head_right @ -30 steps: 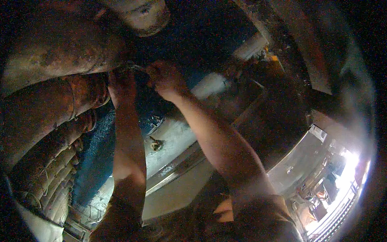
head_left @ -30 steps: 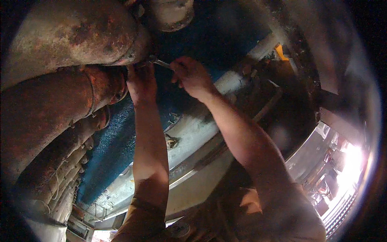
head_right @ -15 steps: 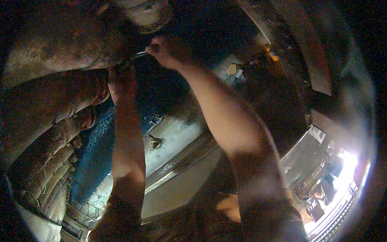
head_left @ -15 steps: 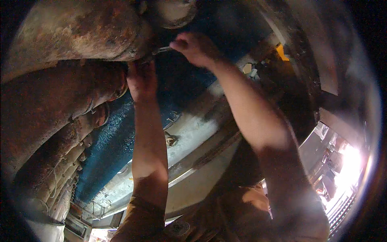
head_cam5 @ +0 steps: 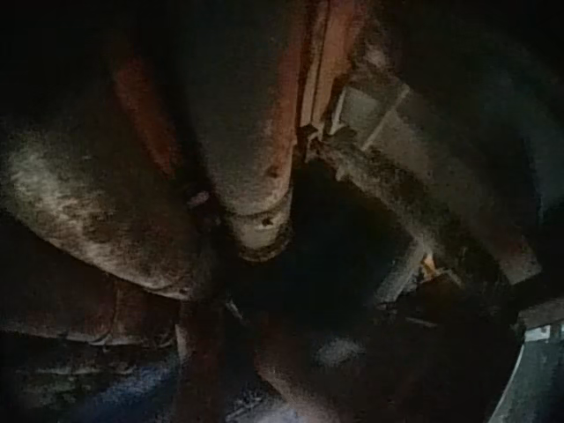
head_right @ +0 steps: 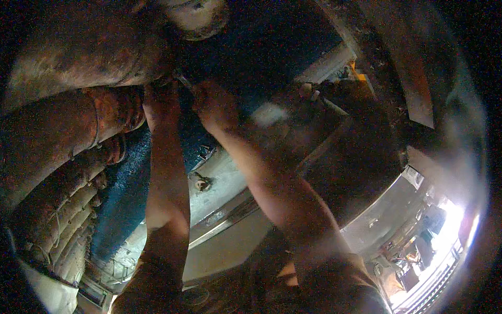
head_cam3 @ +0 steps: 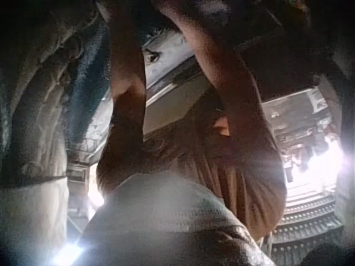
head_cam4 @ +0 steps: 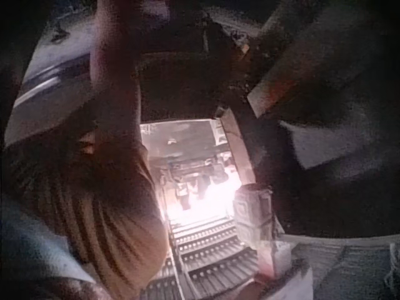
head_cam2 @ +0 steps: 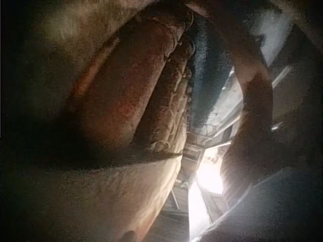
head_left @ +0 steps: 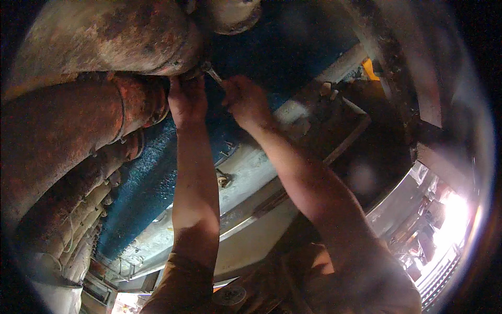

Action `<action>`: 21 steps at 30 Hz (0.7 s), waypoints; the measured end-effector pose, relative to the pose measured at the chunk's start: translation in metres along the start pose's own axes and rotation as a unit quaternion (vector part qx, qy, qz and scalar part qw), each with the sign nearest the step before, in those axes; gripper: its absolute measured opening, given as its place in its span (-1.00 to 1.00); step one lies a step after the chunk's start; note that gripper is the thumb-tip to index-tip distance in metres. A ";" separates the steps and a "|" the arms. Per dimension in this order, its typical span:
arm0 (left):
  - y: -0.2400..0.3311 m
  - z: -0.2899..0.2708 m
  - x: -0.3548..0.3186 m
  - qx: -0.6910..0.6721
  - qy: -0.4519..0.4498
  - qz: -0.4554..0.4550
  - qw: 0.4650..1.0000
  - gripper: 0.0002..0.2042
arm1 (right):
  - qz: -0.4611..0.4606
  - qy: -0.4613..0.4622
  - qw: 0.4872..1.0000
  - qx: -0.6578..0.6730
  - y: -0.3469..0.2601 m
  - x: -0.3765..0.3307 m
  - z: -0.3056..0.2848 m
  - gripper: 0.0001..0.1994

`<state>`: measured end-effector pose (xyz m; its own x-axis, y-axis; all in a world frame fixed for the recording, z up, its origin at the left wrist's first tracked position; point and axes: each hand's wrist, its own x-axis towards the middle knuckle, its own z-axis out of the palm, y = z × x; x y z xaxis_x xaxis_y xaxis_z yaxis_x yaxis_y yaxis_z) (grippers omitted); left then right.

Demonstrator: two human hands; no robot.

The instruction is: The person removes a circular metal cap from a pipe, scrapes residue from it with a tool, and wipes it with a cloth. The person then reattaches the cap to the pipe and tightens it by hand.

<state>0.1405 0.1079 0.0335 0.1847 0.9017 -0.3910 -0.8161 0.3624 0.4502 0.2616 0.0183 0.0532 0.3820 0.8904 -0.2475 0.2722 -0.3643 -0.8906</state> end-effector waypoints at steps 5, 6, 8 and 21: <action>0.002 -0.001 0.000 0.011 -0.010 0.002 1.000 -0.57 | 0.041 0.036 0.999 0.000 -0.010 -0.006 0.016 -0.76; 0.002 0.000 0.000 0.018 -0.006 0.006 1.000 -0.56 | -0.068 0.047 0.989 -0.122 -0.004 0.005 0.007 -0.76; 0.000 0.002 0.000 0.015 -0.001 0.003 1.000 -0.55 | -0.181 0.025 0.948 -0.259 0.001 0.043 -0.032 -0.75; -0.004 0.008 -0.003 0.011 0.004 -0.005 1.000 -0.58 | -0.040 0.009 0.993 -0.110 -0.024 0.033 -0.050 -0.67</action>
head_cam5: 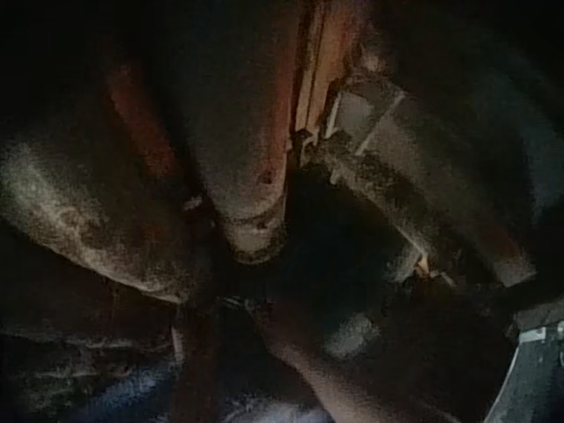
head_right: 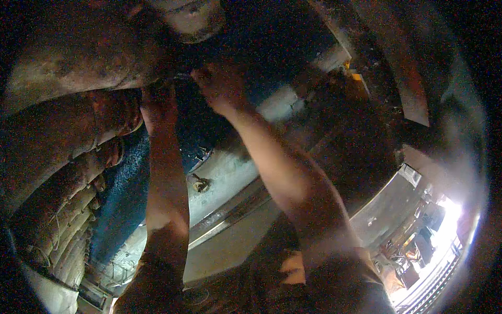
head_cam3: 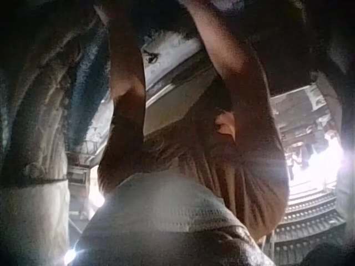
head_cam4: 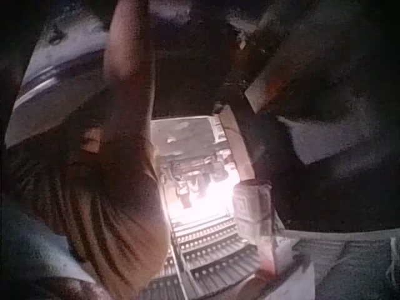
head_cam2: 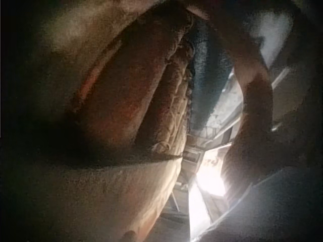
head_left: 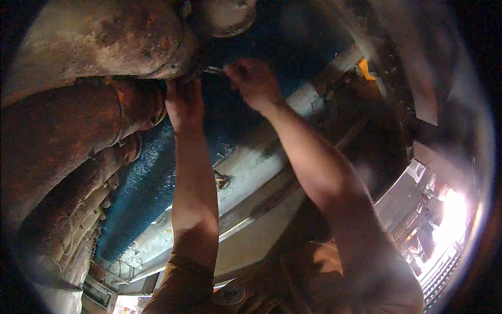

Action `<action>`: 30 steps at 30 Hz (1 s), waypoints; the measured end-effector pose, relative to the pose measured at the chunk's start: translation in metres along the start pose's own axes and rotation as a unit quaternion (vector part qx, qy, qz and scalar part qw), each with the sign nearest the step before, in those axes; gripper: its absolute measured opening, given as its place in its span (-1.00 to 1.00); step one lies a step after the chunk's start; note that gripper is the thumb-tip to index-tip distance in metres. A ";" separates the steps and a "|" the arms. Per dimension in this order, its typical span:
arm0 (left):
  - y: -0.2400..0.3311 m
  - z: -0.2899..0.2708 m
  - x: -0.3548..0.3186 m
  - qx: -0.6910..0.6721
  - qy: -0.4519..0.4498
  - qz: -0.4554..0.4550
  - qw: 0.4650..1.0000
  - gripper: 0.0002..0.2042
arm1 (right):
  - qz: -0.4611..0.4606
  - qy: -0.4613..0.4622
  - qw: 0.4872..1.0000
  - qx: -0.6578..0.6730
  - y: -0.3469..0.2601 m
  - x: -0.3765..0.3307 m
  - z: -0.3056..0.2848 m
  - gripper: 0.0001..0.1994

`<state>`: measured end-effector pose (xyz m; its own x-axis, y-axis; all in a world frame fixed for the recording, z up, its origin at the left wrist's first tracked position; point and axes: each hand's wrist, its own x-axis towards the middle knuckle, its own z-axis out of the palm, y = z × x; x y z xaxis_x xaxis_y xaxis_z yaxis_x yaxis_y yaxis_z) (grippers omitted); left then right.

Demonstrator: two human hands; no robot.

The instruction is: The person removes a circular metal cap from a pipe, scrapes residue from it with a tool, and wipes it with a cloth. The person then reattaches the cap to the pipe and tightens it by hand.

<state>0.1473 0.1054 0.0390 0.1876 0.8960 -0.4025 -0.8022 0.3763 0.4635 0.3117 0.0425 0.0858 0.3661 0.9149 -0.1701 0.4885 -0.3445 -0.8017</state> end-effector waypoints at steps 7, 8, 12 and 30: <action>0.005 -0.012 0.006 0.004 -0.005 -0.014 1.000 -0.60 | 0.114 0.123 0.977 0.132 -0.018 -0.047 0.062 -0.72; 0.005 -0.013 0.007 0.009 -0.013 -0.011 1.000 -0.59 | 0.111 0.134 0.974 0.145 -0.020 -0.048 0.064 -0.73; 0.002 -0.019 0.010 0.025 -0.018 0.005 1.000 -0.57 | 0.052 0.074 0.996 0.006 -0.005 -0.023 0.046 -0.68; 0.000 -0.016 0.007 0.236 -0.085 0.101 0.963 -0.50 | 0.021 0.020 0.993 0.118 0.025 -0.033 0.050 -0.80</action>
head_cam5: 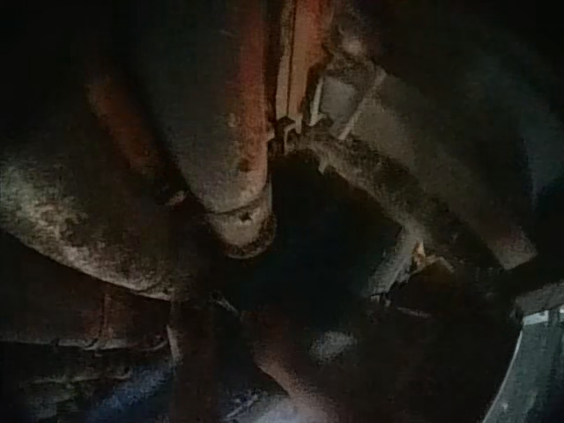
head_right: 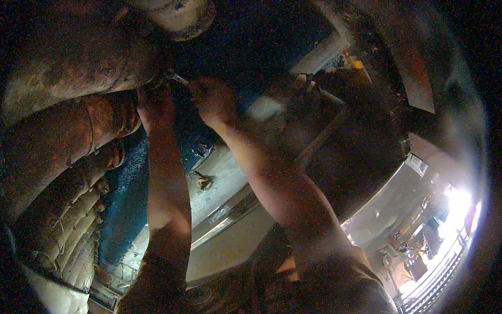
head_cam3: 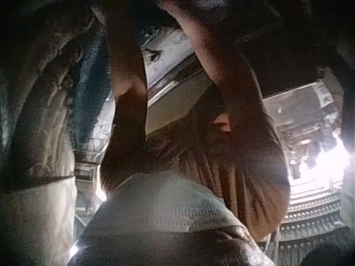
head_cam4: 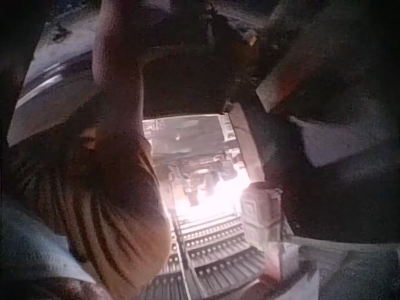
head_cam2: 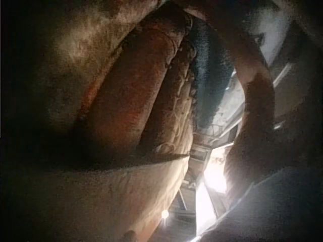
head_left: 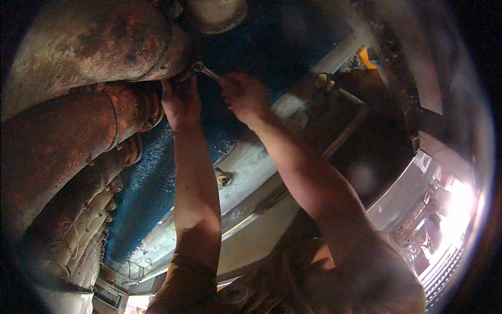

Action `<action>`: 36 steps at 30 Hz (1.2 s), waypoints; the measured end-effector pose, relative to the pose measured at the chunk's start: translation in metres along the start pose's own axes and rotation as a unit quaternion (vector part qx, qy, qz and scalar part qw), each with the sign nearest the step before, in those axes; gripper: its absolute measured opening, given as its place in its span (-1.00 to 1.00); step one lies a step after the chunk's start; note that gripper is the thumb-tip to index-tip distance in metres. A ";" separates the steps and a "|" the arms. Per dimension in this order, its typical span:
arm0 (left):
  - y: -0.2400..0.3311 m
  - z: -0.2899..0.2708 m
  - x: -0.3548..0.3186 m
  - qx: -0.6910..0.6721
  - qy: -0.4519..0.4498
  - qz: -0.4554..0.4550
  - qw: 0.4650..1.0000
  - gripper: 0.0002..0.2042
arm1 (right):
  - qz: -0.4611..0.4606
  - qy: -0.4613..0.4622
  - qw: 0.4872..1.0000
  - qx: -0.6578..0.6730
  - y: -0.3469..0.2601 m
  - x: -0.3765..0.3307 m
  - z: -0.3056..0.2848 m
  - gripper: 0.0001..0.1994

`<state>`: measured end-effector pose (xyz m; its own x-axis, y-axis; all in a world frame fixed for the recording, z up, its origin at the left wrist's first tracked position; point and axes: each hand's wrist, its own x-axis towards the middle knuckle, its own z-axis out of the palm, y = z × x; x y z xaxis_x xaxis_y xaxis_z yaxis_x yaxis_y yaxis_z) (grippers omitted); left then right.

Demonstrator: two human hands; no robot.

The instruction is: The person removes a circular metal cap from a pipe, scrapes residue from it with a tool, and wipes it with a cloth. The person then reattaches the cap to the pipe and tightens it by hand.

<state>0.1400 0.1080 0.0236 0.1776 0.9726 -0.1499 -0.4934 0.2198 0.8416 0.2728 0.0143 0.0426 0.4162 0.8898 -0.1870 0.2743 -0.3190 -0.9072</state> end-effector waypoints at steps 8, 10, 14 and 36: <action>-0.009 -0.022 0.007 -0.174 0.029 -0.095 0.980 -0.51 | -0.232 -0.001 0.949 -0.213 0.010 0.024 0.001 -0.74; 0.001 0.002 0.003 -0.218 0.012 -0.061 0.974 -0.51 | -0.182 -0.068 0.950 -0.243 -0.017 0.061 -0.040 -0.71; 0.004 0.010 -0.001 -0.218 0.045 -0.077 0.972 -0.49 | -0.170 -0.236 0.905 -0.310 -0.071 0.127 -0.067 -0.68; 0.002 -0.002 0.003 -0.196 0.035 -0.085 0.976 -0.59 | -0.047 -0.158 0.960 -0.227 -0.055 0.085 -0.060 -0.64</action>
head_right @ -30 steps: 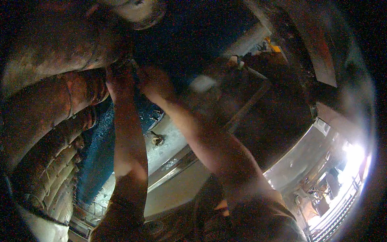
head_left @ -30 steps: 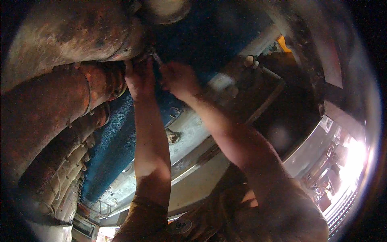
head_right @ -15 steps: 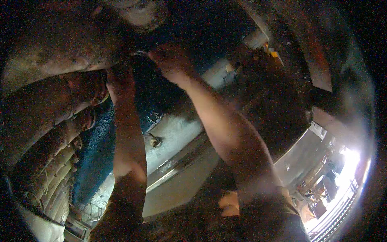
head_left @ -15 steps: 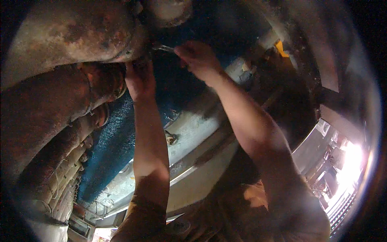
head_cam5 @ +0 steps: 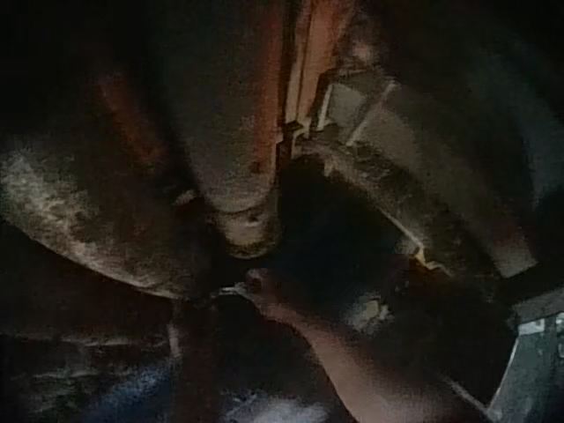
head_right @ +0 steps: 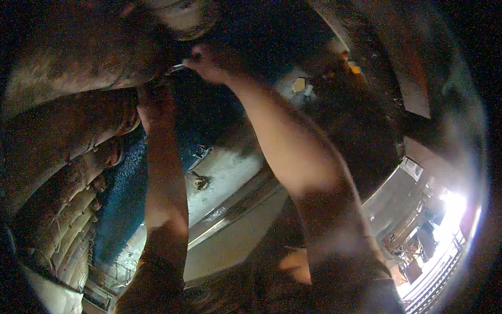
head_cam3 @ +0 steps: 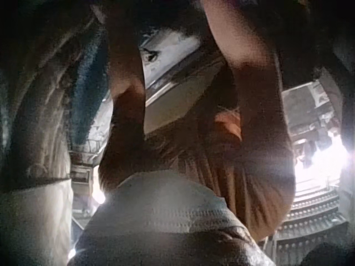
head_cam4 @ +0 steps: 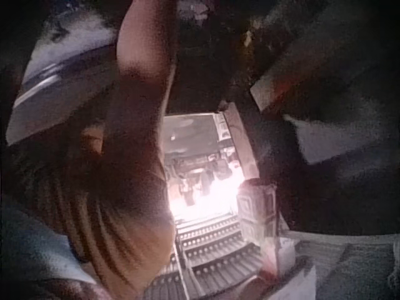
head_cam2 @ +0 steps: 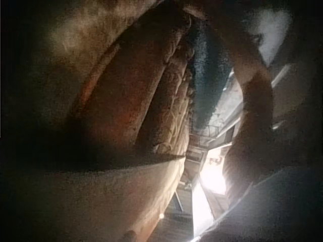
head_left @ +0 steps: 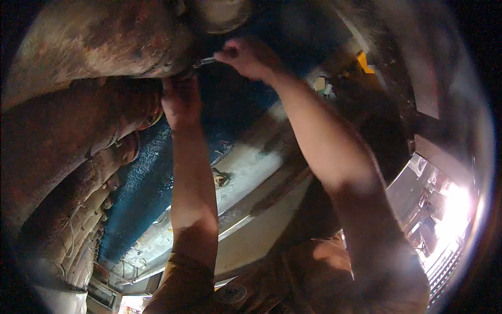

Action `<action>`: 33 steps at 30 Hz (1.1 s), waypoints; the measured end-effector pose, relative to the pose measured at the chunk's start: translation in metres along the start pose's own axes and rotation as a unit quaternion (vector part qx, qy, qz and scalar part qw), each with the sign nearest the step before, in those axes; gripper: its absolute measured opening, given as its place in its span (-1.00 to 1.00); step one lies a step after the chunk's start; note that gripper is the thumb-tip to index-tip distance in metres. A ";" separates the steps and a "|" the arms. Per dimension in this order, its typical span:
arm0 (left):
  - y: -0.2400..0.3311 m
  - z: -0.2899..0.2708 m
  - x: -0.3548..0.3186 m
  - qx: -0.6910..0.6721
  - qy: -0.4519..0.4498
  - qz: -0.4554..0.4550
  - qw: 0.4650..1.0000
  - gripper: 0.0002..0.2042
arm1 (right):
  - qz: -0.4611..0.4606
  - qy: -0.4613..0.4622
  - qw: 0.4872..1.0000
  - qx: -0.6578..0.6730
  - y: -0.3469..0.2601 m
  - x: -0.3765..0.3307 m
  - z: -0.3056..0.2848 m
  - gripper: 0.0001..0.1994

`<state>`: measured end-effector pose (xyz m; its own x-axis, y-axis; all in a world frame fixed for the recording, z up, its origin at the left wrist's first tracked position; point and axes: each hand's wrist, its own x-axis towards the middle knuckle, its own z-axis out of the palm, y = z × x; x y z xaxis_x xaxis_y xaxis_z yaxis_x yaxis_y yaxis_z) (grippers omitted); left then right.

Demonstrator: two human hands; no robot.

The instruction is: The person removes a circular metal cap from a pipe, scrapes residue from it with a tool, and wipes it with a cloth. The person then reattaches the cap to the pipe and tightens it by hand.

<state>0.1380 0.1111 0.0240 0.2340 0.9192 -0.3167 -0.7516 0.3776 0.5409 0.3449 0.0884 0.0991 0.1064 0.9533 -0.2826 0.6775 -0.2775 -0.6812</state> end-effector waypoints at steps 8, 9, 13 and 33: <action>0.008 -0.001 -0.001 0.071 0.004 0.049 0.996 -0.59 | -0.119 0.203 0.970 -0.066 -0.026 -0.026 -0.001 -0.65; 0.003 0.000 -0.001 0.190 -0.018 0.083 0.978 -0.58 | -0.063 0.171 0.983 -0.001 -0.018 -0.035 0.013 -0.65; -0.003 0.013 -0.005 -0.045 0.017 -0.004 0.999 -0.51 | 0.082 0.120 0.965 0.218 0.011 -0.062 0.083 -0.68; 0.000 0.001 -0.004 0.039 -0.003 0.020 0.999 -0.53 | 0.033 0.249 0.932 0.262 -0.031 -0.068 0.124 -0.74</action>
<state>0.1376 0.1076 0.0256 0.2084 0.9341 -0.2900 -0.7103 0.3484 0.6116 0.2263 0.0175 0.0556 0.5484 0.8329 -0.0747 0.2238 -0.2322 -0.9466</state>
